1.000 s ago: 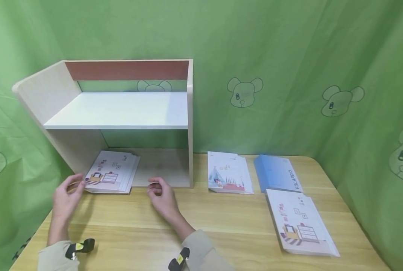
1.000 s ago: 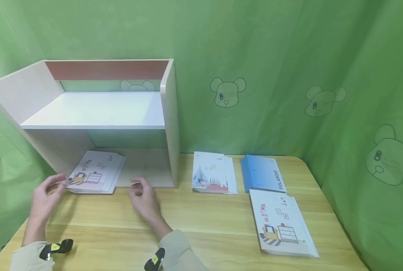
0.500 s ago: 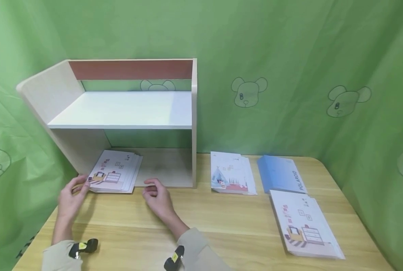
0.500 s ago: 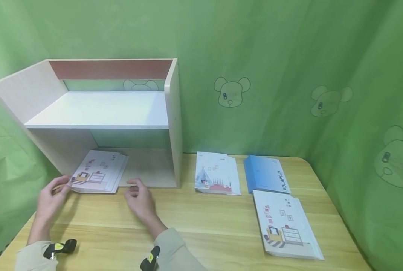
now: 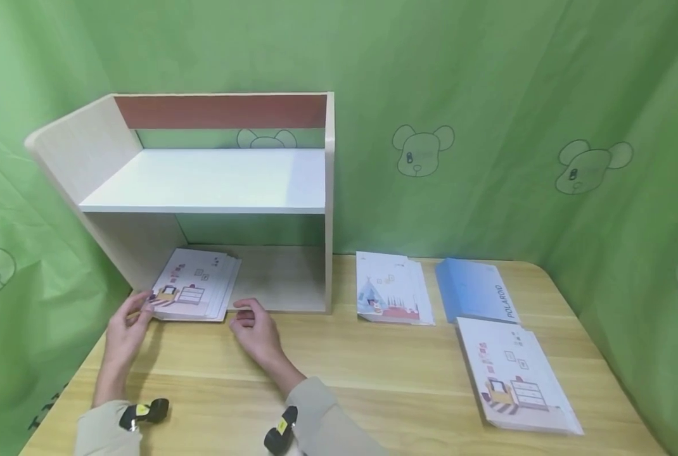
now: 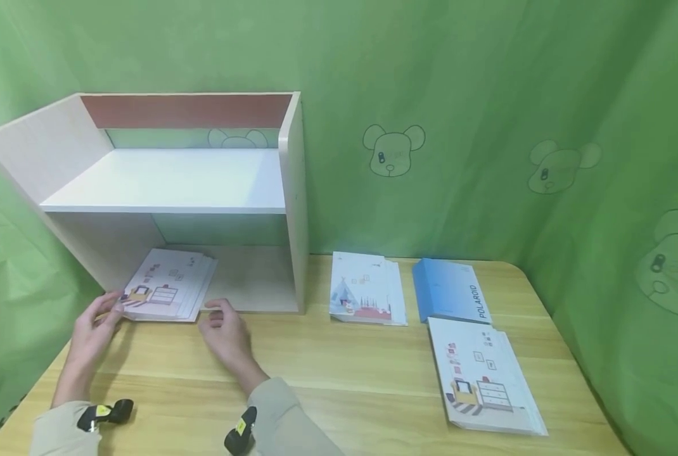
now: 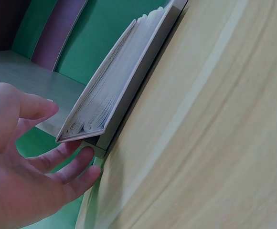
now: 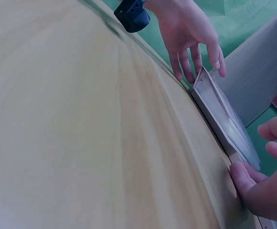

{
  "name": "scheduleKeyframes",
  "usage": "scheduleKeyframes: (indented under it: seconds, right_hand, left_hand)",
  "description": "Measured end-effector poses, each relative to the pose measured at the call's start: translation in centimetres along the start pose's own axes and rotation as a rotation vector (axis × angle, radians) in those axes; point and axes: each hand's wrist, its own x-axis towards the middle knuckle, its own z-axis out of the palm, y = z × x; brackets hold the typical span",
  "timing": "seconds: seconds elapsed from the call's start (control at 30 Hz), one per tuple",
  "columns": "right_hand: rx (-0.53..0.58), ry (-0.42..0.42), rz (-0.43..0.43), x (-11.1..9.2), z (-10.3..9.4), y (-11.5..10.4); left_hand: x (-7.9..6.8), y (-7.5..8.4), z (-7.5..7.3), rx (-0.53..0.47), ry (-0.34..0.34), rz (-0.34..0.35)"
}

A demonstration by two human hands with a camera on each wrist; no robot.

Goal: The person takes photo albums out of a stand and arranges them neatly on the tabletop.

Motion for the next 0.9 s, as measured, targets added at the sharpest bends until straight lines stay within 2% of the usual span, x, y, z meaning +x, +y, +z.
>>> scheduleKeyframes:
  seconds: [0.17, 0.33, 0.47, 0.57, 0.9]
  right_hand:
    - [-0.013, 0.008, 0.03, 0.4, 0.5, -0.6]
    - [-0.001, -0.013, 0.064, 0.9, 1.1, -1.2]
    - [-0.023, -0.016, 0.099, 1.3, 1.5, -1.5]
    - [-0.029, -0.022, 0.125, 1.5, 2.0, -1.5]
    - [0.03, 0.003, 0.166, 1.5, 2.7, -1.5]
  left_hand:
    - [0.4, -0.1, 0.2, -0.015, 0.019, 0.026]
    - [0.6, -0.2, 0.1, -0.043, 0.005, 0.026]
    - [0.8, -0.4, 0.1, -0.065, -0.01, -0.001]
    - [0.9, -0.7, 0.2, -0.12, -0.021, -0.031]
    - [1.4, -0.7, 1.2, -0.219, -0.025, -0.072]
